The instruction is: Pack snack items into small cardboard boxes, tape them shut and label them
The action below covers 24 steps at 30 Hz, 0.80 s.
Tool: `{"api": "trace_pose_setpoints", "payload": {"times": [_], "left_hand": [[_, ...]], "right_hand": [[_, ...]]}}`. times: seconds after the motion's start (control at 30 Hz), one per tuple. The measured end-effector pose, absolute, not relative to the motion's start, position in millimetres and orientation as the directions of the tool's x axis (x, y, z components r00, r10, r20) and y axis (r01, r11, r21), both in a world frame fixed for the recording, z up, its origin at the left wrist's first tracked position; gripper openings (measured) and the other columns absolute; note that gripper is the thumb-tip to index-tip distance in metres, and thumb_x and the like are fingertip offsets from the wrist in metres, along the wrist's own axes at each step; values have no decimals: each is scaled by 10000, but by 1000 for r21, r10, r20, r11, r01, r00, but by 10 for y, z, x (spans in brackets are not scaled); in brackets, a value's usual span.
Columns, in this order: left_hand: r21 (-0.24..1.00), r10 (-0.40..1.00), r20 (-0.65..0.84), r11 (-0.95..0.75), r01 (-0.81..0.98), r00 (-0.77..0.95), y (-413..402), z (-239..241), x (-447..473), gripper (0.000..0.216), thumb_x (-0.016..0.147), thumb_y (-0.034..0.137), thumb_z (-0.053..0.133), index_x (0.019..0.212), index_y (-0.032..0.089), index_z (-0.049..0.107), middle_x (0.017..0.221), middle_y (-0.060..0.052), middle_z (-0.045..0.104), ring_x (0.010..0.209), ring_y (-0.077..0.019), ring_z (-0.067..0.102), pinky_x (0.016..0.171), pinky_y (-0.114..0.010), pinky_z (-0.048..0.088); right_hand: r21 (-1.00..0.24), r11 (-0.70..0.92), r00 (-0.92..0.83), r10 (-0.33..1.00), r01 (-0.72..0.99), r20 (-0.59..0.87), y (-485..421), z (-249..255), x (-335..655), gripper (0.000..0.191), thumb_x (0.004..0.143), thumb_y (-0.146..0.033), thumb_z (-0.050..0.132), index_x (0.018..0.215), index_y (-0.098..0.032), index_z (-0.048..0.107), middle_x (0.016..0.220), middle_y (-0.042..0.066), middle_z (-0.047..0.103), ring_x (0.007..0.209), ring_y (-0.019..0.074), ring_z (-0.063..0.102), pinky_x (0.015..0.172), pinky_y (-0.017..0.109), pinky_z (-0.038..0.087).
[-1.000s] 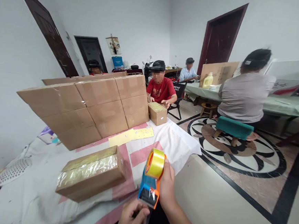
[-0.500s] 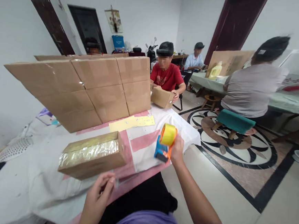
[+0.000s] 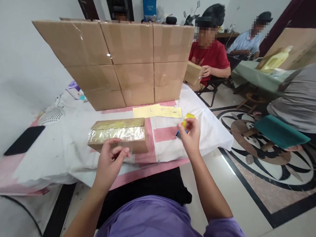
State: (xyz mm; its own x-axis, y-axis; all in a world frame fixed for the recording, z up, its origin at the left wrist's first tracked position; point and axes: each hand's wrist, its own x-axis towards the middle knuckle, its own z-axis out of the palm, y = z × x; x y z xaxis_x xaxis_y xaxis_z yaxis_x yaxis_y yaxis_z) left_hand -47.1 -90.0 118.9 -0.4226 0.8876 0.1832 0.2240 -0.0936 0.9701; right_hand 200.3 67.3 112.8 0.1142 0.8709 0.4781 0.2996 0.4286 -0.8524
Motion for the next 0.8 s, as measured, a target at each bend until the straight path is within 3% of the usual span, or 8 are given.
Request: {"api": "trace_pose_setpoints", "payload": {"times": [0.1, 0.2, 0.27, 0.33, 0.43, 0.53, 0.7, 0.8], "left_hand": [[962, 901, 203, -109, 252, -382, -904, 1193, -427, 394, 887, 413, 658, 1150, 217, 439, 705, 34, 667, 713, -149, 679, 708, -268, 509], [951, 898, 236, -134, 280, -371, -923, 1211, -400, 399, 895, 411, 660, 1166, 215, 442, 744, 24, 670, 744, -154, 686, 721, -272, 516], [944, 875, 265, -151, 292, -405, -933, 1218, -411, 419, 887, 418, 673, 1174, 210, 448, 736, 26, 659, 731, -152, 681, 707, -263, 512], [940, 840, 275, -133, 314, -468, -936, 1212, -454, 449, 885, 445, 672, 1198, 202, 462, 646, 58, 598, 608, -133, 627, 611, -230, 467], [918, 776, 308, -91, 385, -550, -936, 1184, -557, 496, 908, 492, 633, 1267, 180, 495, 497, 123, 417, 427, -92, 417, 486, -202, 327], [849, 734, 402, -75, 524, -547, -919, 1161, -655, 530, 920, 487, 620, 1333, 164, 539, 483, 133, 340, 445, -80, 319, 529, -211, 330], [604, 791, 446, 79, 793, -418, -758, 1111, -747, 549, 920, 484, 619, 1400, 217, 611, 520, 80, 453, 525, -111, 420, 627, -244, 336], [506, 835, 369, 188, 842, -408, -639, 1055, -760, 488, 911, 494, 633, 1350, 283, 670, 563, 33, 575, 570, -157, 515, 616, -258, 291]], "right_hand": [[-801, 567, -483, 764, 189, 427, 282, 1538, 1564, 235, 852, -403, 720, 999, -220, 712, 967, 28, 587, 914, 191, 573, 880, 333, 473], [-719, 676, -732, 572, 165, 370, 104, 1832, 1189, 123, 847, -287, 757, 926, -193, 744, 960, 31, 571, 960, 192, 561, 906, 334, 450], [-649, 740, -789, 500, 176, 357, 136, 1922, 1024, 47, 869, -187, 713, 832, -173, 737, 908, 28, 571, 956, 189, 548, 893, 321, 425], [-605, 769, -779, 503, 206, 375, 269, 1953, 903, 126, 880, -133, 665, 773, -161, 724, 880, 28, 590, 939, 184, 543, 879, 310, 402], [-639, 723, -733, 581, 263, 355, 557, 1961, 745, 147, 888, -172, 648, 761, -148, 718, 846, 21, 636, 870, 165, 559, 825, 288, 391], [-679, 656, -772, 602, 329, 206, 798, 1966, 589, 165, 883, -236, 640, 773, -145, 724, 767, -4, 658, 751, 138, 569, 727, 264, 376], [-491, 693, -782, 623, 529, 37, 928, 1917, 372, 191, 879, -271, 634, 746, -177, 734, 739, 13, 680, 847, 185, 599, 781, 291, 380], [-398, 715, -772, 635, 575, 24, 922, 1827, 289, 132, 853, -281, 666, 798, -198, 752, 932, 73, 715, 1046, 260, 580, 908, 357, 394]]}}
